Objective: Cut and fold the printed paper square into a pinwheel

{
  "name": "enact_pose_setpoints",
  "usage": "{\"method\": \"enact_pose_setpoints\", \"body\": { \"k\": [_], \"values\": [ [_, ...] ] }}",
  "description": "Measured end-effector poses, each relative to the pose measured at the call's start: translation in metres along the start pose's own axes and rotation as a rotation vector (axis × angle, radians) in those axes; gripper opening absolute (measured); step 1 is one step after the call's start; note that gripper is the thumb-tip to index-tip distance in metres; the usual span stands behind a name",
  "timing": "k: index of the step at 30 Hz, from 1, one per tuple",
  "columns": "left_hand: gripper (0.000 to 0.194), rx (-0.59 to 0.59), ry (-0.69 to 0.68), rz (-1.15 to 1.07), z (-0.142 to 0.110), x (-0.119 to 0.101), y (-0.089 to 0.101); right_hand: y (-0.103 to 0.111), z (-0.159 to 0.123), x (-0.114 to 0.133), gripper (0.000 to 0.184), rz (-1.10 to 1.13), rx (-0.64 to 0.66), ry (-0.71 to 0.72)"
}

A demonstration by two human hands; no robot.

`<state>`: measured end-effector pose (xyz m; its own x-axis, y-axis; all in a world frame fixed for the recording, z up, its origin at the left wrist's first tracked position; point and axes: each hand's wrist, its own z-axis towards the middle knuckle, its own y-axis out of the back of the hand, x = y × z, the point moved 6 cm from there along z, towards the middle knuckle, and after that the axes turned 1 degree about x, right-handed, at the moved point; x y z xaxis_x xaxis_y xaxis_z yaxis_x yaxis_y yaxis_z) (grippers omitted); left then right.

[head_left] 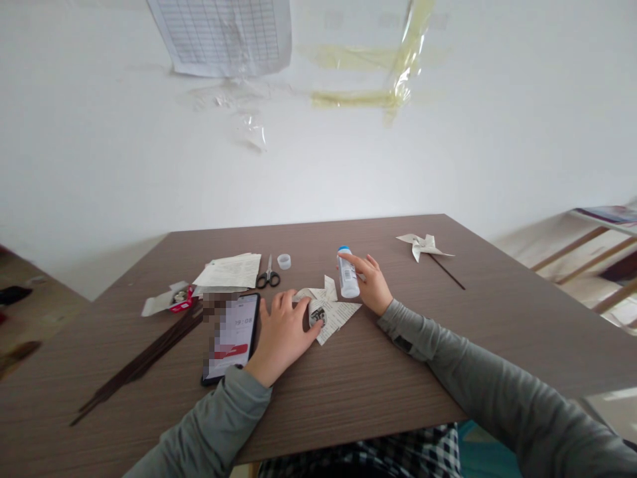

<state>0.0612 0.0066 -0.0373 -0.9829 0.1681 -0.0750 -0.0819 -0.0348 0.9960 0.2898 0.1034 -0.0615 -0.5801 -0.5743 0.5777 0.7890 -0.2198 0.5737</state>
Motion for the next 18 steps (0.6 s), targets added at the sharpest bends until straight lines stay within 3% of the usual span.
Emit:
{"method": "enact_pose_setpoints", "body": {
  "k": [8,15,18],
  "values": [
    [0.047,0.002,-0.006,-0.025,-0.001,0.003,-0.001,0.012,0.007,-0.015,0.062,0.011,-0.087,-0.038],
    [0.048,-0.005,-0.011,-0.026,-0.002,0.003,-0.001,0.012,0.009,-0.017,0.055,-0.054,-0.035,0.015],
    [0.047,-0.003,-0.004,-0.019,-0.002,0.003,0.0,0.01,0.01,-0.019,0.044,-0.038,-0.023,0.044]
  ]
}}
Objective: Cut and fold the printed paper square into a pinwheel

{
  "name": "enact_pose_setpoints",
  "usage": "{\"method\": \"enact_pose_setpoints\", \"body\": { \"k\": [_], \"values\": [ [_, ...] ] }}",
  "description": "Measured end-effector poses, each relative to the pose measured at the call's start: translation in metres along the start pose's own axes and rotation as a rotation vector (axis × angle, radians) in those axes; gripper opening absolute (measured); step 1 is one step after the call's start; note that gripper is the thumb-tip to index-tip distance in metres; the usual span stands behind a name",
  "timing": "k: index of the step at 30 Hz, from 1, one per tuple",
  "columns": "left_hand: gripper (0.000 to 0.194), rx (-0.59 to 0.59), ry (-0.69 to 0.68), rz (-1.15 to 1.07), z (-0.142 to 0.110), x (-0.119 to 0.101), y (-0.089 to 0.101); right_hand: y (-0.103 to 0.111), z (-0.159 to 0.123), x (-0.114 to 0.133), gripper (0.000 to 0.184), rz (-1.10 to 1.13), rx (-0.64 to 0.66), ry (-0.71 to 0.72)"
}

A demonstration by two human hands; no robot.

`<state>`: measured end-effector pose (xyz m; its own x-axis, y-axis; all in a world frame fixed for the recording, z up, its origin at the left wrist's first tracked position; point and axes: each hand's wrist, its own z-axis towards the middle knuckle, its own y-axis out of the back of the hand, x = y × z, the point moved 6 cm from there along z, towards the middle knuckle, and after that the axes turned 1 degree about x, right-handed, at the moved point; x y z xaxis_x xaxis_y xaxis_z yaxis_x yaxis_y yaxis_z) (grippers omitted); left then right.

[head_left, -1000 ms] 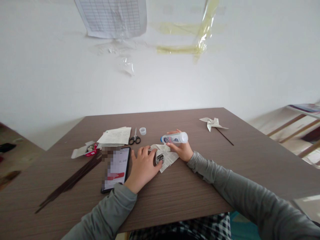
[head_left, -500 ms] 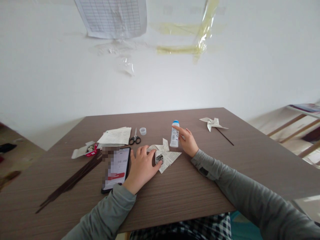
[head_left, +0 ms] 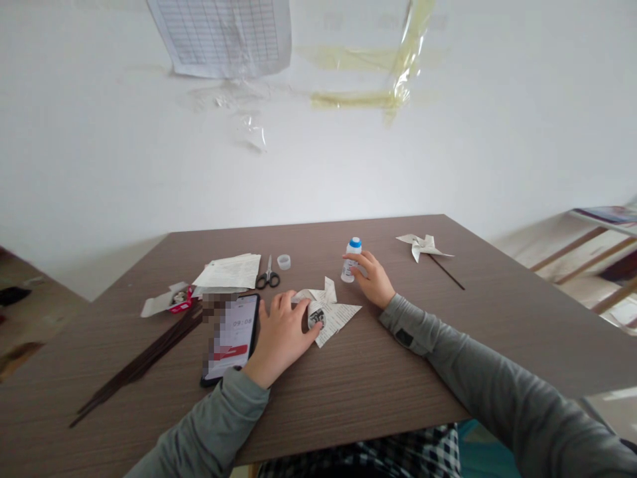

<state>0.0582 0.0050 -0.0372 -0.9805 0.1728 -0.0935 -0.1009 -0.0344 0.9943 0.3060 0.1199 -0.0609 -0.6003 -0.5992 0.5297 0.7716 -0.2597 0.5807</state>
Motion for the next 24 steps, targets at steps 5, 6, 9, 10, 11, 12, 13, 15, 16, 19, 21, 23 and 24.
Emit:
{"method": "enact_pose_setpoints", "body": {
  "k": [5,6,9,10,11,12,13,15,16,19,21,23,24],
  "values": [
    [0.048,0.009,-0.001,-0.006,0.0,0.0,0.001,-0.007,0.005,-0.001,0.03,-0.023,0.046,0.053],
    [0.048,0.011,0.0,-0.006,0.0,0.0,0.001,-0.009,0.006,0.0,0.03,-0.032,0.059,0.067],
    [0.047,0.021,0.011,0.004,0.001,0.001,0.0,-0.012,0.011,0.002,0.033,-0.081,0.085,0.099],
    [0.047,0.025,0.014,0.009,0.001,0.001,0.0,-0.012,0.012,0.002,0.034,-0.105,0.089,0.103],
    [0.048,0.028,0.014,0.013,0.001,0.002,0.0,-0.012,0.014,0.002,0.034,-0.131,0.093,0.103],
    [0.048,0.03,0.013,0.017,0.001,0.002,0.0,-0.013,0.017,0.002,0.035,-0.156,0.1,0.1],
    [0.049,0.03,0.01,0.019,0.001,0.002,-0.001,-0.014,0.02,0.002,0.036,-0.177,0.11,0.095],
    [0.049,0.025,0.004,0.021,0.001,0.003,0.0,-0.018,0.026,0.002,0.039,-0.201,0.13,0.082],
    [0.049,0.022,0.005,0.022,0.001,0.004,0.0,-0.021,0.031,0.001,0.041,-0.203,0.139,0.075],
    [0.049,0.026,0.018,0.028,0.001,0.006,0.001,-0.033,0.045,0.002,0.047,-0.176,0.156,0.056],
    [0.049,0.034,0.025,0.029,0.002,0.008,0.003,-0.043,0.055,0.005,0.048,-0.155,0.178,0.05],
    [0.05,0.049,0.032,0.029,0.002,0.009,0.005,-0.053,0.064,0.009,0.052,-0.146,0.207,0.047],
    [0.05,0.061,0.036,0.03,0.003,0.01,0.007,-0.059,0.069,0.011,0.055,-0.139,0.228,0.05]
  ]
}}
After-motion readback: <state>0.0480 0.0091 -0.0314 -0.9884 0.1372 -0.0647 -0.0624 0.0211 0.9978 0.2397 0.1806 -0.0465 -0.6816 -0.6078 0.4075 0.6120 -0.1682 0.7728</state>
